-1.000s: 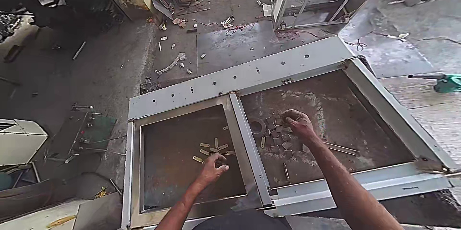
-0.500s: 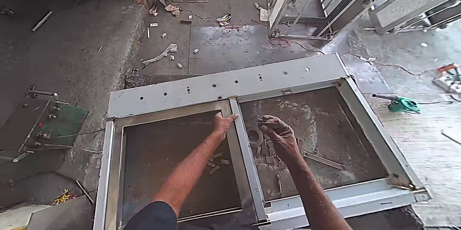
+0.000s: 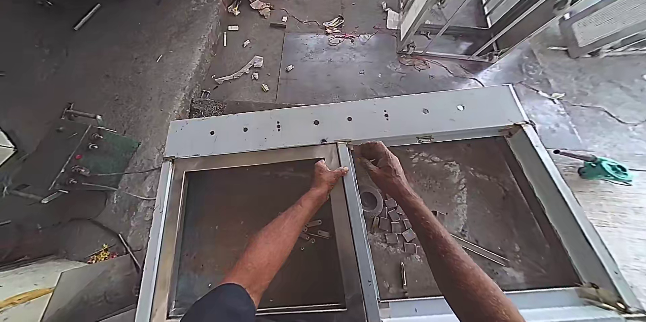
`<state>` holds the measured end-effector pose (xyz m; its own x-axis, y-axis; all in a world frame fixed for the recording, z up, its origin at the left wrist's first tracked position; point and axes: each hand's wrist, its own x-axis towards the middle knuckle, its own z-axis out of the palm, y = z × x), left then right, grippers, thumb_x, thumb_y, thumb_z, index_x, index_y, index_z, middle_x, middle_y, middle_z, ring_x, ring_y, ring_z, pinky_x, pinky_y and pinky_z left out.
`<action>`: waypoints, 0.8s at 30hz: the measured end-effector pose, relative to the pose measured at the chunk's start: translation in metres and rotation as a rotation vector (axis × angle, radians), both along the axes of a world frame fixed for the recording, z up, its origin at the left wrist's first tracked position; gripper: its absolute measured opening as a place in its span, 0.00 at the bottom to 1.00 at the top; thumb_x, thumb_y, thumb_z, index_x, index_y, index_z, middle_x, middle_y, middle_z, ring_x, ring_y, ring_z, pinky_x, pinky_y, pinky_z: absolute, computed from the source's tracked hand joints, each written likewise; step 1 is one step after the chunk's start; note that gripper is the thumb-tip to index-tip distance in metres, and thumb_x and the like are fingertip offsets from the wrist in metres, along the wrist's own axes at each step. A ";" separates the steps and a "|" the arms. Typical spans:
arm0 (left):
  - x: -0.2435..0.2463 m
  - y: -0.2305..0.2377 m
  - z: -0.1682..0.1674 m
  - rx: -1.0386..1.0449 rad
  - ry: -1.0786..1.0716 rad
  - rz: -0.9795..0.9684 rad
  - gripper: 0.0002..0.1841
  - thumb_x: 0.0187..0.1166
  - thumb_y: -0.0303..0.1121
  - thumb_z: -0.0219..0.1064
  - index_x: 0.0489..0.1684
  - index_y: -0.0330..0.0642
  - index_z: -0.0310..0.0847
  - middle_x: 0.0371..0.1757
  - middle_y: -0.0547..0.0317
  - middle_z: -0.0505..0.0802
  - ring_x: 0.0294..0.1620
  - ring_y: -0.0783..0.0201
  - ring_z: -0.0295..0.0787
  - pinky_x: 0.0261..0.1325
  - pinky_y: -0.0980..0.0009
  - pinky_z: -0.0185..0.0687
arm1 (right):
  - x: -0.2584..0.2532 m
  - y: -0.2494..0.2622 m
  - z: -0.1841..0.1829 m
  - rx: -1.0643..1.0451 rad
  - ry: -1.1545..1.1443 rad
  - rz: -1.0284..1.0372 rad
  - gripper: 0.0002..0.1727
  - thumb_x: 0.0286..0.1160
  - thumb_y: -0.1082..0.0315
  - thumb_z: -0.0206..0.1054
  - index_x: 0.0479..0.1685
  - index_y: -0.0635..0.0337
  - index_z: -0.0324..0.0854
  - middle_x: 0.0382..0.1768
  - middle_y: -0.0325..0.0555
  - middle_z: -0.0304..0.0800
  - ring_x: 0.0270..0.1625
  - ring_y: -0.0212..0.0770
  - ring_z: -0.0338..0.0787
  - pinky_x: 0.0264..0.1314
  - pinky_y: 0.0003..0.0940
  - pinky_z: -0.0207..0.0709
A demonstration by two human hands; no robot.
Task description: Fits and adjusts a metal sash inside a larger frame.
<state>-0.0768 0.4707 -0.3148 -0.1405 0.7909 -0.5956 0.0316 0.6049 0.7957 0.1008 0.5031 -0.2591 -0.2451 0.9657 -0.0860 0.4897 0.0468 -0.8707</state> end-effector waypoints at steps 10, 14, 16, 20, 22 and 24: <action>0.011 0.000 0.042 -0.020 0.272 -0.049 0.26 0.64 0.39 0.81 0.56 0.31 0.82 0.52 0.42 0.92 0.57 0.51 0.91 0.64 0.50 0.85 | -0.021 0.026 0.002 0.059 -0.093 0.047 0.17 0.80 0.62 0.71 0.66 0.47 0.83 0.42 0.36 0.96 0.40 0.30 0.93 0.49 0.35 0.88; 0.008 -0.002 0.036 -0.001 0.287 -0.078 0.27 0.67 0.40 0.80 0.59 0.29 0.80 0.55 0.40 0.91 0.58 0.50 0.90 0.65 0.50 0.84 | -0.037 0.058 0.017 0.136 -0.170 0.166 0.16 0.82 0.66 0.69 0.66 0.46 0.87 0.42 0.42 0.93 0.38 0.39 0.90 0.47 0.47 0.85; 0.010 -0.003 0.032 0.004 0.265 -0.063 0.29 0.68 0.39 0.80 0.62 0.28 0.79 0.57 0.38 0.90 0.61 0.49 0.89 0.67 0.51 0.83 | -0.048 0.069 0.022 0.194 -0.237 0.281 0.14 0.82 0.69 0.68 0.63 0.49 0.89 0.45 0.45 0.93 0.44 0.44 0.91 0.52 0.50 0.84; 0.010 -0.004 0.028 0.040 0.205 -0.013 0.30 0.69 0.37 0.80 0.66 0.26 0.77 0.61 0.35 0.89 0.64 0.49 0.87 0.70 0.52 0.82 | -0.067 0.090 0.011 0.309 -0.319 0.490 0.12 0.80 0.70 0.68 0.56 0.50 0.92 0.48 0.48 0.94 0.54 0.50 0.90 0.62 0.52 0.81; 0.010 -0.005 0.024 0.061 0.192 -0.005 0.30 0.68 0.37 0.80 0.65 0.25 0.77 0.60 0.35 0.89 0.64 0.49 0.87 0.70 0.53 0.82 | -0.073 0.092 0.005 0.290 -0.349 0.564 0.12 0.80 0.71 0.67 0.54 0.49 0.93 0.47 0.48 0.94 0.55 0.50 0.90 0.62 0.53 0.81; 0.010 -0.005 0.022 0.076 0.192 -0.001 0.29 0.68 0.37 0.80 0.63 0.26 0.79 0.58 0.36 0.90 0.62 0.50 0.89 0.68 0.53 0.83 | -0.074 0.093 0.000 0.225 -0.387 0.619 0.14 0.82 0.72 0.63 0.56 0.50 0.93 0.49 0.49 0.93 0.56 0.50 0.90 0.64 0.53 0.81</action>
